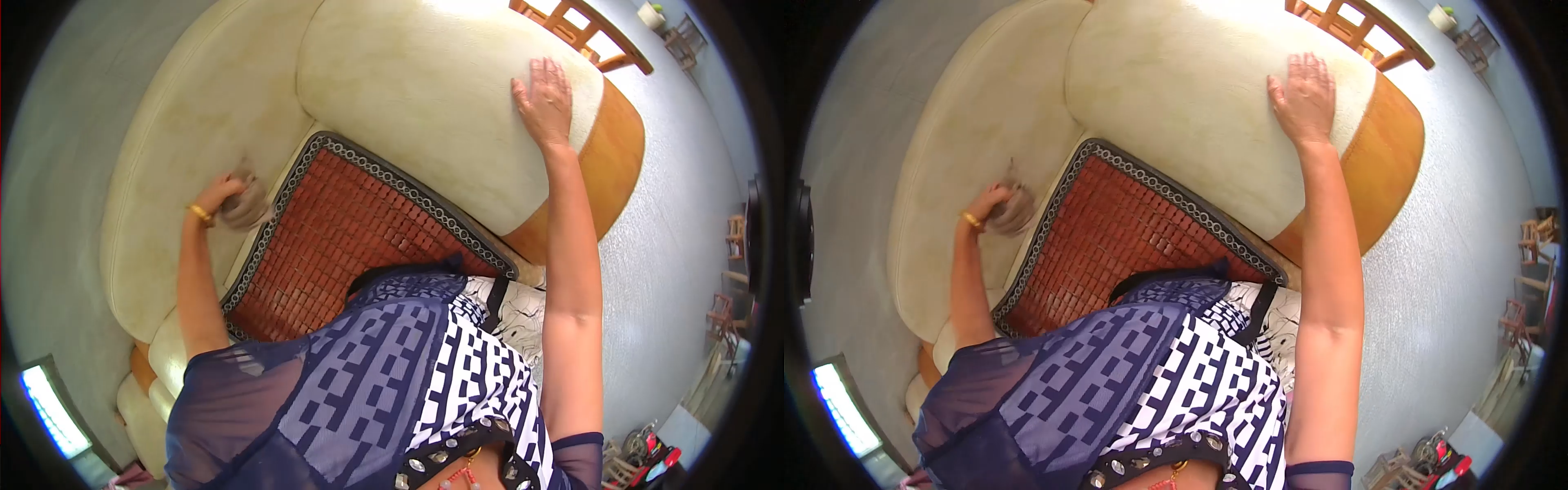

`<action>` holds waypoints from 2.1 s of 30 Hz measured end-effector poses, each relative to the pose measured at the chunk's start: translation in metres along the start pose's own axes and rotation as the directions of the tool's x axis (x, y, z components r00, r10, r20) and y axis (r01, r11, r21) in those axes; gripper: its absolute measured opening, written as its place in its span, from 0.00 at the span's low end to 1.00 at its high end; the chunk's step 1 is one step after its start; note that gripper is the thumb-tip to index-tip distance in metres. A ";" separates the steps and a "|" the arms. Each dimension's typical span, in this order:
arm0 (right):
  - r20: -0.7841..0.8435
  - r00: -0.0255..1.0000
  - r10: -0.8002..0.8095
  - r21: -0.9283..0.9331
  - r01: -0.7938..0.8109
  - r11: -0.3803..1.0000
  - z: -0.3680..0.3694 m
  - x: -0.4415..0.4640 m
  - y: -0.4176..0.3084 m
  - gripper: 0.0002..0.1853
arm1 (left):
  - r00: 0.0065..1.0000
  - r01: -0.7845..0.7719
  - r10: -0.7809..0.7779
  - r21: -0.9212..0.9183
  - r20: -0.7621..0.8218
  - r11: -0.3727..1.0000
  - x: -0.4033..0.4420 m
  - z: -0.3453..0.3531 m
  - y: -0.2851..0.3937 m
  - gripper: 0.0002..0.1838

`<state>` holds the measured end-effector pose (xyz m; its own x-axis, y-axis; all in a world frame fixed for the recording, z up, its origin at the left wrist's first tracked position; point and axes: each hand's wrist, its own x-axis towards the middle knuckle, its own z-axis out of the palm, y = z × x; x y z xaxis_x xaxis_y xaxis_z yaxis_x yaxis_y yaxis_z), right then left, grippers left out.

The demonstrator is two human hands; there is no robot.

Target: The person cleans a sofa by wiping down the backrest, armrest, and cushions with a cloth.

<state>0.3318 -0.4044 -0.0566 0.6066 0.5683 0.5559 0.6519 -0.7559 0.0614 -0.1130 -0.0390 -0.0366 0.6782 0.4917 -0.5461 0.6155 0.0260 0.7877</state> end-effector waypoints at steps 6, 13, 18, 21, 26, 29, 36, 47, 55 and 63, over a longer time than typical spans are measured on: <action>0.054 0.998 0.014 0.302 -0.029 0.953 -0.086 -0.084 0.042 0.20 | 0.701 -0.509 0.590 0.298 -0.400 0.807 0.178 0.144 0.003 0.30; 0.101 0.860 0.501 0.182 -0.511 0.840 -0.150 -0.256 0.094 0.16 | 0.448 -0.382 0.598 0.462 -0.665 0.800 0.133 0.277 0.043 0.34; 0.190 0.736 0.649 0.266 -0.675 0.688 -0.143 -0.306 0.069 0.15 | 0.413 -0.618 0.836 0.563 -0.361 0.548 0.083 0.352 0.043 0.32; 0.213 0.759 0.616 0.354 -0.647 0.675 -0.143 -0.293 0.044 0.16 | 0.386 -0.778 0.908 0.473 -0.160 0.414 0.050 0.402 0.051 0.33; 0.251 0.744 0.619 0.573 -0.629 0.525 -0.149 -0.271 0.012 0.22 | 0.378 -0.915 0.918 0.200 0.120 0.351 0.004 0.471 0.078 0.32; 0.220 0.684 0.696 0.683 -0.617 0.391 -0.153 -0.266 0.002 0.27 | 0.574 -0.668 0.720 -0.284 0.390 0.688 -0.014 0.509 0.090 0.28; 0.251 0.461 0.851 0.880 -0.475 -0.002 -0.179 -0.265 0.045 0.22 | 0.058 -0.535 0.460 -0.361 0.886 0.764 -0.024 0.465 0.167 0.23; 0.075 0.980 0.184 0.172 -0.194 0.966 -0.129 -0.186 0.018 0.22 | 0.262 -0.758 0.856 0.644 0.446 -0.104 0.125 0.414 0.262 0.29; -0.007 0.994 0.110 0.124 -0.108 0.986 -0.125 -0.149 0.056 0.22 | 0.507 -0.543 0.771 0.837 0.385 -0.061 0.157 0.403 0.262 0.35; 0.044 0.923 0.382 0.091 -0.384 0.919 -0.084 -0.038 0.110 0.21 | 0.453 -0.505 0.814 0.857 0.364 -0.103 0.154 0.404 0.259 0.33</action>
<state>0.3426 -0.5361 -0.0013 0.8288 0.2505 0.5004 0.4074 -0.8831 -0.2328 0.3135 -0.3083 -0.0319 0.9543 -0.0732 0.2896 -0.0614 -0.9969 -0.0496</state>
